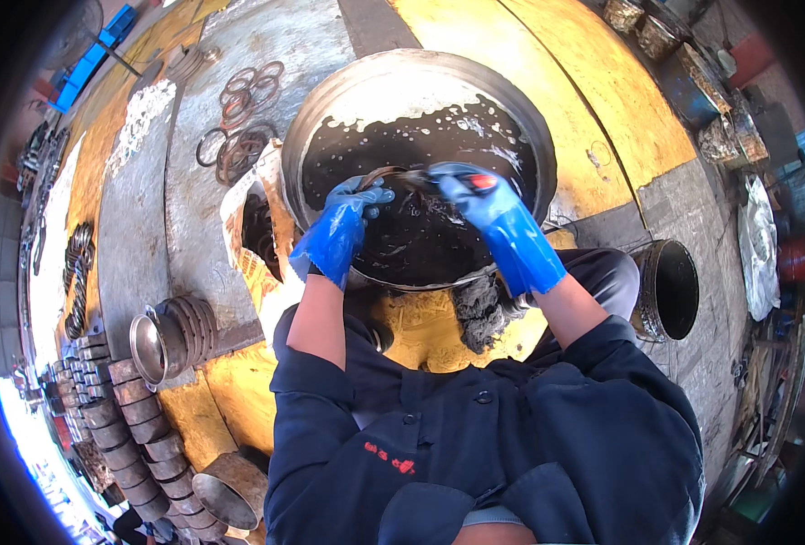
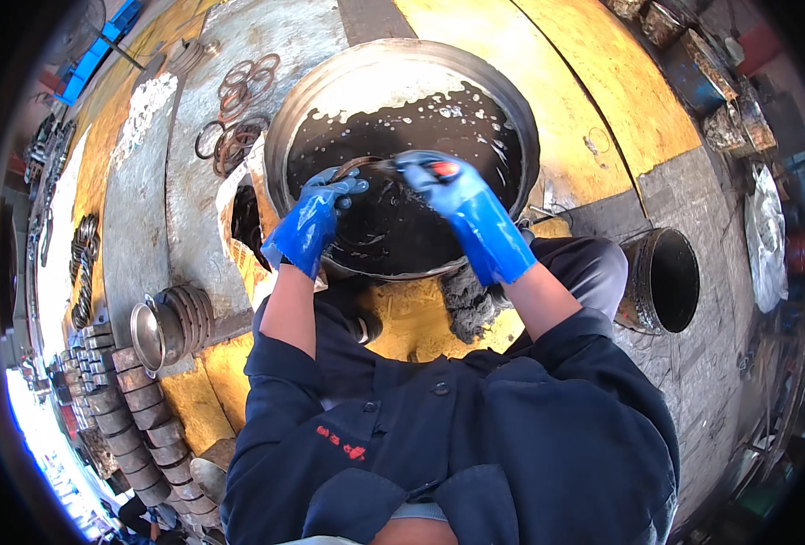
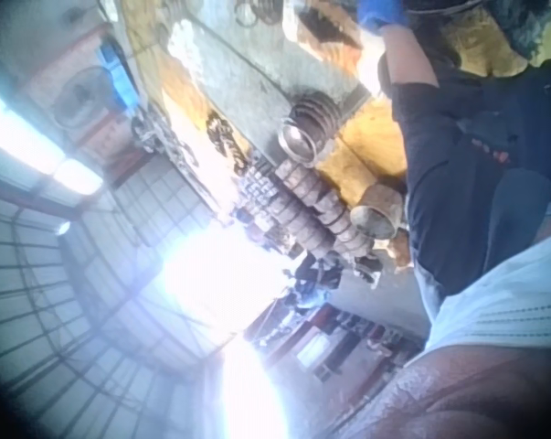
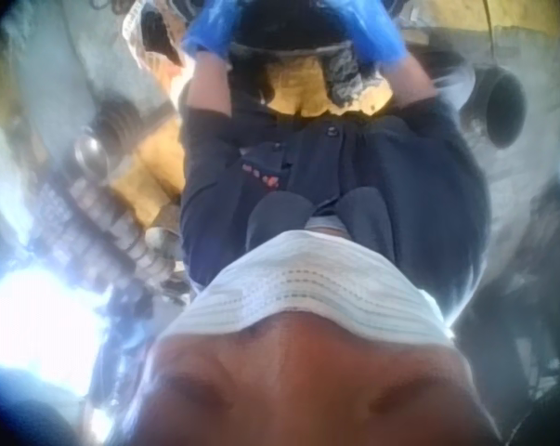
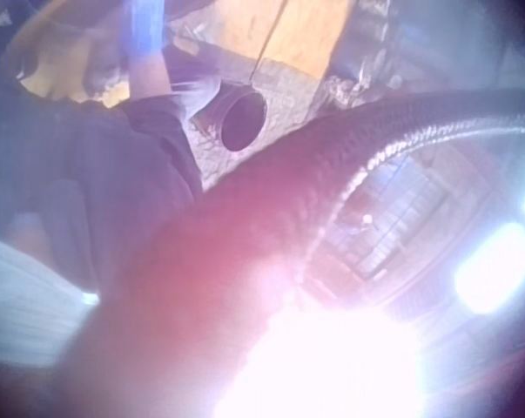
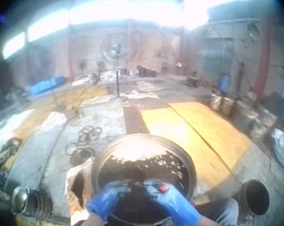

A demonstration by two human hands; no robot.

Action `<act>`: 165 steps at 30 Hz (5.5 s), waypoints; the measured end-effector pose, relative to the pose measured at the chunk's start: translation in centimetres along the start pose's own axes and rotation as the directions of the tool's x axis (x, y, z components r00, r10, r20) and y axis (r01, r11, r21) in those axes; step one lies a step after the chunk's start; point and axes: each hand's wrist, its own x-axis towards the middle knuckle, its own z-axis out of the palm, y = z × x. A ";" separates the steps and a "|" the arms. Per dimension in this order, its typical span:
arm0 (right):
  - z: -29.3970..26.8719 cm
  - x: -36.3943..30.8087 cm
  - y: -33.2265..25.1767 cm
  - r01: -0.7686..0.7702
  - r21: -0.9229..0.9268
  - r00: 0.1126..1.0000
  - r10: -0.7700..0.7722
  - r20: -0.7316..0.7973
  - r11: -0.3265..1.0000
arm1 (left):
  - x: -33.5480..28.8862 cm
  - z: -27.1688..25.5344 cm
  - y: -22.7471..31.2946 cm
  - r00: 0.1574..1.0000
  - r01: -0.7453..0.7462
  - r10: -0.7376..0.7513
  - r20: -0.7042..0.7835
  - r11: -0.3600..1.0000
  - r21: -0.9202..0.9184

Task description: The person cleans metal rings using a brush while they are submerged in a large basin of dark liquid.

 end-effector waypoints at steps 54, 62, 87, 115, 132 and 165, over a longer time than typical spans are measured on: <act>0.0 3.7 3.5 -0.067 -0.076 0.987 0.056 -0.148 0.995 | 0.8 1.4 0.6 0.989 -0.147 0.146 -0.016 0.972 -0.184; 0.9 0.2 8.9 -0.520 0.091 0.844 0.527 -0.098 0.849 | 0.9 2.1 0.7 0.977 -0.192 0.206 0.052 0.961 -0.199; 2.5 -1.0 7.1 -0.570 0.410 0.812 0.566 0.143 0.712 | -0.4 3.0 0.8 0.963 -0.237 0.241 0.120 0.970 -0.048; 0.3 0.9 6.6 -0.416 -0.354 0.897 0.442 -0.006 0.838 | -0.3 3.4 0.5 0.949 -0.248 0.241 0.201 0.969 0.011; 3.3 -0.3 2.3 -0.141 -0.506 0.924 0.297 0.241 0.851 | -0.8 2.6 0.5 0.951 -0.244 0.239 0.194 0.970 0.004; -1.4 -2.5 6.2 -0.415 0.467 0.870 0.490 -0.047 0.781 | 0.5 0.9 1.1 0.946 -0.325 0.316 -0.076 0.924 -0.202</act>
